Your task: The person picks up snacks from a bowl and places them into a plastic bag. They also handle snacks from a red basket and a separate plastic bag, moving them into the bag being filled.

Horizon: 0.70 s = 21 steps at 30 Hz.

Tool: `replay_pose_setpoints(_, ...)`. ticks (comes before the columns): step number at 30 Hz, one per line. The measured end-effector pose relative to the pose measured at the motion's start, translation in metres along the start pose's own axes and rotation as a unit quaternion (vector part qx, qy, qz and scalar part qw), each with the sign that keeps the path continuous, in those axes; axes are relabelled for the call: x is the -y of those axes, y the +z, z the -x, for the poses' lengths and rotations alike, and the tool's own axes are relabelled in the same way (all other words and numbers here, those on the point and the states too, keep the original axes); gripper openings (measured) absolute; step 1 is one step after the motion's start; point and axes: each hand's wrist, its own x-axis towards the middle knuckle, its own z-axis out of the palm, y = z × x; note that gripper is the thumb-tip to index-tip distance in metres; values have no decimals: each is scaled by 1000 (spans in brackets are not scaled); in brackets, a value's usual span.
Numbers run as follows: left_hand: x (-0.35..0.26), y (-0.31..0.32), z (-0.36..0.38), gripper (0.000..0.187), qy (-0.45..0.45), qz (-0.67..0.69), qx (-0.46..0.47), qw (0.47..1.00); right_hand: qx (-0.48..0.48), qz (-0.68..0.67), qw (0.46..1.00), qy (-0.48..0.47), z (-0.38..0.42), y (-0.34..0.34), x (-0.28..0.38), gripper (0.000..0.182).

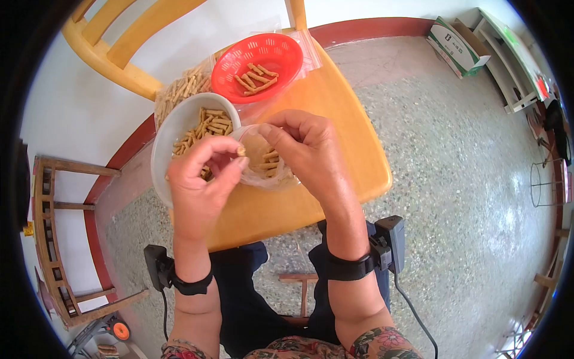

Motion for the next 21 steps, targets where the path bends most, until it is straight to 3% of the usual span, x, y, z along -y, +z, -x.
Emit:
replay_pose_setpoints(5,1,25,-2,24,103,-155,-29,982,11,-2,1000,1,-1,-1,2,10)
replay_pose_setpoints(8,0,23,-3,20,123,-113,-57,984,5,-1,1000,-9,0,-2,0,10)
replay_pose_setpoints(10,-1,6,-4,17,102,-125,-65,985,-6,14,1000,6,0,-3,2,11)
replay_pose_setpoints(12,8,-16,-8,12,23,-102,-130,986,-11,19,1000,-8,1,-2,4,12)
replay_pose_setpoints(16,53,-59,-10,10,-73,-134,-145,978,-13,33,999,3,2,-2,6,13)
replay_pose_setpoints(18,71,-68,-8,11,-94,-239,-91,962,-12,36,999,3,1,0,5,14)
replay_pose_setpoints(21,76,-68,-4,18,-68,-283,-32,956,-15,42,999,-10,2,2,1,14)
